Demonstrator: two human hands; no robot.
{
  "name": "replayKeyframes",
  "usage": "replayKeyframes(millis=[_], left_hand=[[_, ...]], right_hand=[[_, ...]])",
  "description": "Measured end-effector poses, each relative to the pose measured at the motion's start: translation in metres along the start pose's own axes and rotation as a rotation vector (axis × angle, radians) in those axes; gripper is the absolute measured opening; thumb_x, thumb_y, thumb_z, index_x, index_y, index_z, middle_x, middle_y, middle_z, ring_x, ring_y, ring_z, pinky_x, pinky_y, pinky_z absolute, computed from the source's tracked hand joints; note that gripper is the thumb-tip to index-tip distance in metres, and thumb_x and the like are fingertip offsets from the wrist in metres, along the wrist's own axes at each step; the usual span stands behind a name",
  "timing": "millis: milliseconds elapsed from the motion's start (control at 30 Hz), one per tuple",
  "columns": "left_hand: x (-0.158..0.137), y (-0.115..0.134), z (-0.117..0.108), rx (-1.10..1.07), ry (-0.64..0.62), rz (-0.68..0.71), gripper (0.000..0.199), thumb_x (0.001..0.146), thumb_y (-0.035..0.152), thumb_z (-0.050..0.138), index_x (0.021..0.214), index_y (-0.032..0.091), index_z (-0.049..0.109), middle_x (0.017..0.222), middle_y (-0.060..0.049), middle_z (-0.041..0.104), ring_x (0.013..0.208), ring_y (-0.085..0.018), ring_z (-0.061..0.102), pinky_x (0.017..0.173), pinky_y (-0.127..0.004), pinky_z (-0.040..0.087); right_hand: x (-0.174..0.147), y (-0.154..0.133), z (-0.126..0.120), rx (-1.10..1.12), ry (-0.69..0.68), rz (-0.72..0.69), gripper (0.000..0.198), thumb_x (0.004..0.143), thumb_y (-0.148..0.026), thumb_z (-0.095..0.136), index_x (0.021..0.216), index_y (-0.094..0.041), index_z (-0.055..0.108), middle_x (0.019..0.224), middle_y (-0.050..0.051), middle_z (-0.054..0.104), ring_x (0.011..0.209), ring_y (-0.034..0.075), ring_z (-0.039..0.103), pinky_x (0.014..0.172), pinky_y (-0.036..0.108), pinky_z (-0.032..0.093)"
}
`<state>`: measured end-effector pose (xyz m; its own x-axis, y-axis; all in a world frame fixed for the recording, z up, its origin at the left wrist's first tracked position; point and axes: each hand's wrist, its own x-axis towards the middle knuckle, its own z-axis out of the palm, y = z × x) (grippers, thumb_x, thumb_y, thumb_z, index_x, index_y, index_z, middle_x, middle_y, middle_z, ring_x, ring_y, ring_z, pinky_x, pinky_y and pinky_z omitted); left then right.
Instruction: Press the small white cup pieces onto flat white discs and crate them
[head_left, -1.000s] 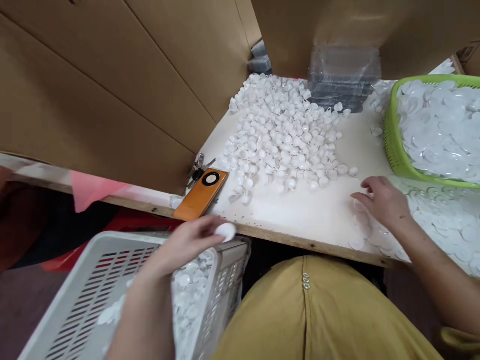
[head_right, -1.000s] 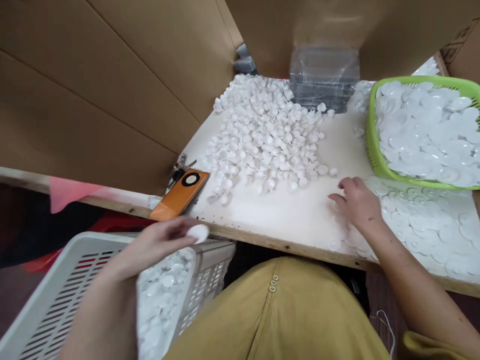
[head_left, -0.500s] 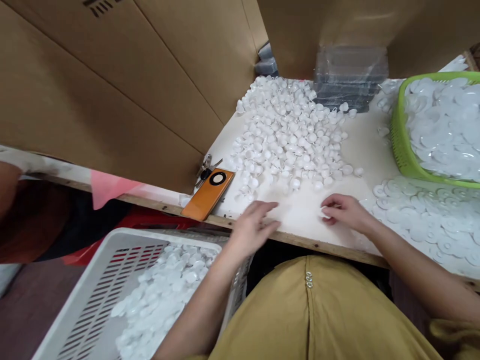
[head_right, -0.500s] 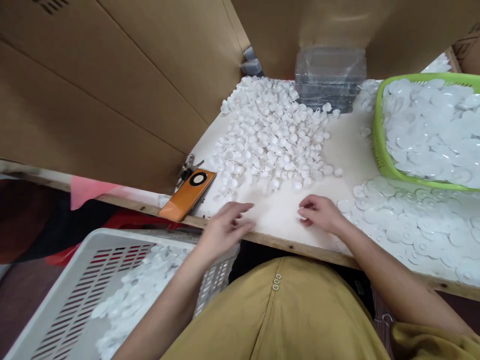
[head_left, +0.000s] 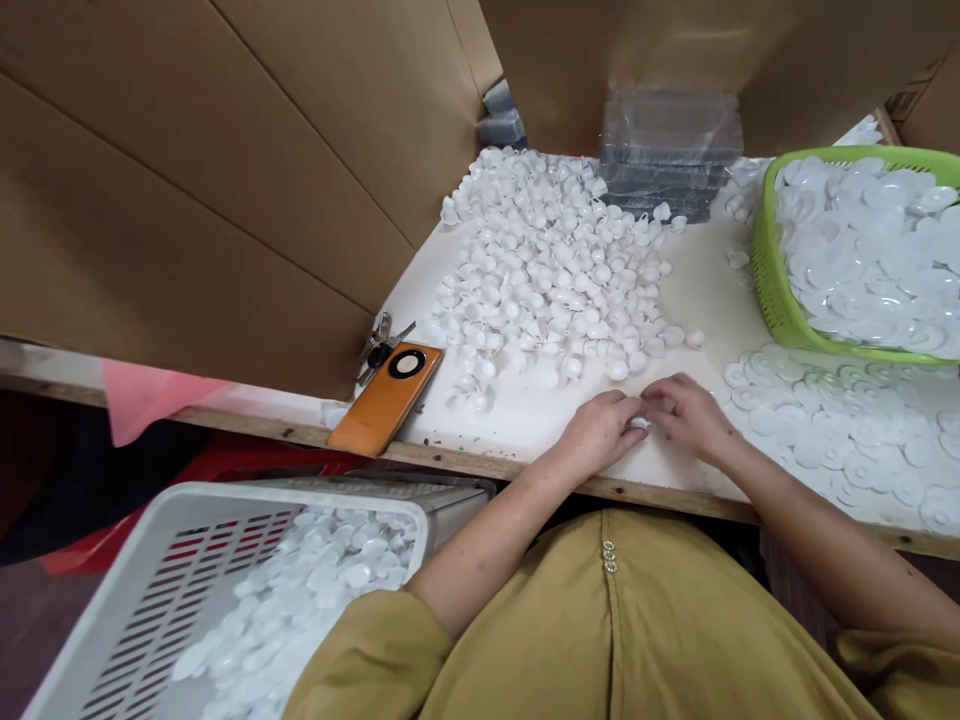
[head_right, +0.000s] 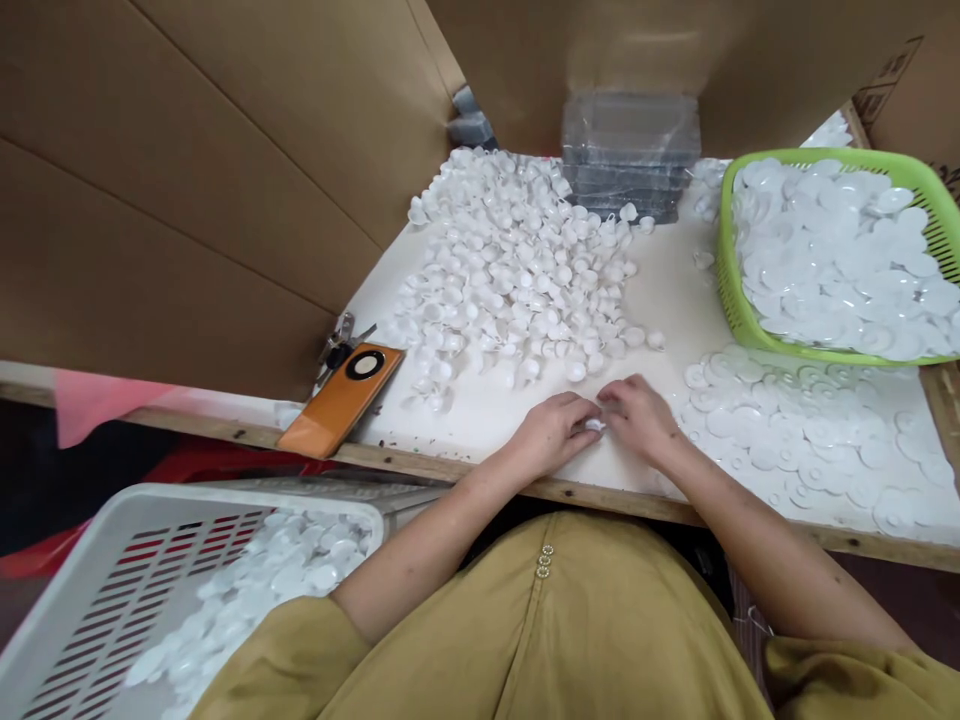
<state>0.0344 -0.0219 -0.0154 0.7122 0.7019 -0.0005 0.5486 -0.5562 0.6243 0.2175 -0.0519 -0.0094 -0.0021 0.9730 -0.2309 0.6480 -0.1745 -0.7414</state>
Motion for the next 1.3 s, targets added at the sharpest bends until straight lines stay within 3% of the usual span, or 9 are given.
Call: replayKeyframes(millis=[100,233,400,533,633,767,1100,1200,1300], left_hand=[[0.002,0.001,0.004,0.086,0.043,-0.026,0.016,0.087,0.026,0.057,0.095,0.017,0.067,0.095,-0.008,0.062,0.09,-0.02,0.061,0.081,-0.031,0.05],[-0.003,-0.008,0.004,0.091,0.091,-0.067,0.021,0.088,0.027,0.058,0.103,0.017,0.067,0.097,-0.008,0.061,0.091,-0.019,0.061,0.083,-0.031,0.051],[-0.011,-0.022,0.002,-0.006,0.09,-0.039,0.029,0.08,0.025,0.068,0.108,0.019,0.065,0.101,-0.007,0.061,0.093,-0.019,0.06,0.083,-0.029,0.051],[-0.009,-0.024,0.004,-0.031,0.085,-0.059,0.021,0.078,0.023,0.069,0.098,0.019,0.068,0.093,-0.005,0.061,0.086,-0.017,0.06,0.079,-0.027,0.05],[-0.007,-0.023,0.004,-0.051,0.099,-0.075,0.021,0.077,0.026,0.07,0.096,0.019,0.069,0.089,-0.004,0.06,0.082,-0.016,0.059,0.075,-0.026,0.048],[-0.006,-0.023,0.004,-0.062,0.094,-0.055,0.018,0.079,0.03,0.067,0.092,0.018,0.068,0.084,-0.003,0.06,0.082,-0.016,0.059,0.073,-0.025,0.046],[-0.005,-0.023,0.003,-0.034,0.074,-0.066,0.019,0.084,0.034,0.061,0.08,0.016,0.065,0.081,-0.005,0.062,0.081,-0.017,0.059,0.071,-0.026,0.045],[-0.007,-0.022,-0.002,-0.061,0.041,-0.083,0.018,0.08,0.034,0.065,0.085,0.016,0.066,0.084,-0.005,0.063,0.084,-0.019,0.059,0.074,-0.028,0.046],[-0.006,-0.021,-0.012,-0.163,-0.022,-0.105,0.033,0.071,0.035,0.073,0.097,0.018,0.064,0.091,-0.004,0.064,0.088,-0.019,0.06,0.076,-0.028,0.047]], right_hand=[[0.0,0.016,-0.03,-0.425,0.115,-0.129,0.013,0.079,-0.02,0.058,0.088,-0.02,0.066,0.09,0.007,0.063,0.077,0.02,0.062,0.07,0.032,0.047],[-0.002,0.037,-0.063,-0.607,0.05,-0.034,0.015,0.075,-0.027,0.064,0.088,-0.019,0.065,0.089,0.007,0.061,0.071,0.019,0.059,0.062,0.03,0.043],[0.002,0.031,-0.063,-0.333,0.017,0.056,0.016,0.069,-0.029,0.068,0.073,-0.021,0.055,0.067,0.0,0.06,0.06,0.016,0.057,0.054,0.027,0.04],[0.007,0.007,-0.032,0.281,-0.128,0.151,0.027,0.068,-0.04,0.07,0.078,-0.021,0.054,0.055,-0.003,0.057,0.048,0.014,0.056,0.045,0.025,0.043],[0.009,-0.008,-0.003,0.47,-0.2,0.207,0.032,0.064,-0.04,0.075,0.077,-0.019,0.054,0.052,-0.003,0.058,0.045,0.013,0.057,0.044,0.025,0.047],[0.011,-0.017,0.016,0.461,-0.216,0.25,0.032,0.063,-0.037,0.078,0.072,-0.018,0.054,0.049,-0.003,0.058,0.043,0.011,0.056,0.038,0.02,0.044],[0.019,-0.024,0.012,0.379,-0.257,0.31,0.034,0.062,-0.034,0.081,0.07,-0.018,0.052,0.05,-0.004,0.057,0.042,0.01,0.056,0.035,0.018,0.04],[0.019,-0.024,0.011,0.307,-0.267,0.311,0.031,0.066,-0.032,0.079,0.073,-0.019,0.052,0.051,-0.005,0.057,0.042,0.011,0.057,0.036,0.018,0.042],[0.021,-0.026,0.01,0.266,-0.3,0.344,0.029,0.069,-0.028,0.077,0.078,-0.02,0.05,0.052,-0.005,0.058,0.04,0.011,0.057,0.036,0.018,0.042]])
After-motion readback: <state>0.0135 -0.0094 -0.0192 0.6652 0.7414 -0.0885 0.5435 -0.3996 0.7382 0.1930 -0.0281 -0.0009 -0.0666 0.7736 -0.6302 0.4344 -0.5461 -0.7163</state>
